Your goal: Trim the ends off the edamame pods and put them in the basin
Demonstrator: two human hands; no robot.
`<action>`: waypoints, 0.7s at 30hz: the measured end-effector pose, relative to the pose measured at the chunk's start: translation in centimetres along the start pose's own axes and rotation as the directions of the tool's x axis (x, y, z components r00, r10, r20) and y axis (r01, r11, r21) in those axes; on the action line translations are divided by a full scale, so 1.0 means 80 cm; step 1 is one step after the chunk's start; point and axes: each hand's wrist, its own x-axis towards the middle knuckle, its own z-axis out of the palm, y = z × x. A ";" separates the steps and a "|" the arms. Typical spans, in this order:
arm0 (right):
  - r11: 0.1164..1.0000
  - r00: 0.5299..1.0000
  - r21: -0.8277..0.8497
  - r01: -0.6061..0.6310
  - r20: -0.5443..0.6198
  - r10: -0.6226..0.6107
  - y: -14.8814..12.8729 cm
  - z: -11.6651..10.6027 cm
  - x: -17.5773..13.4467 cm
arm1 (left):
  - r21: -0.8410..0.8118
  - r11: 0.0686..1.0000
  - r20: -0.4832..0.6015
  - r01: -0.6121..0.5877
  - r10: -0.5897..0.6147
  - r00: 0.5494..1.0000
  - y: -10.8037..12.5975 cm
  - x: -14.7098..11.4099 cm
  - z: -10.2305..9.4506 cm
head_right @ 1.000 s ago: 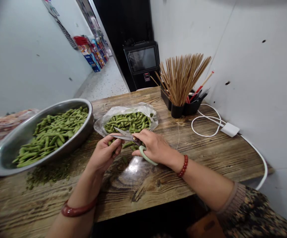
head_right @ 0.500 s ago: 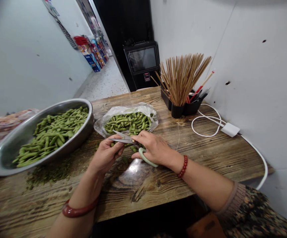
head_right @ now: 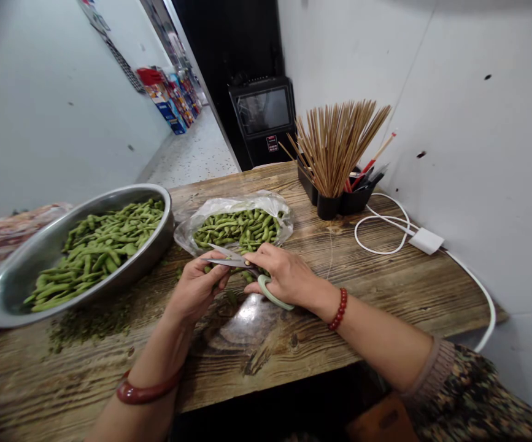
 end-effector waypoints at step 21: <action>0.994 0.986 0.101 -0.038 -0.157 0.054 0.011 0.002 0.003 | -0.256 0.964 -0.068 0.077 -0.097 0.993 0.007 0.004 -0.006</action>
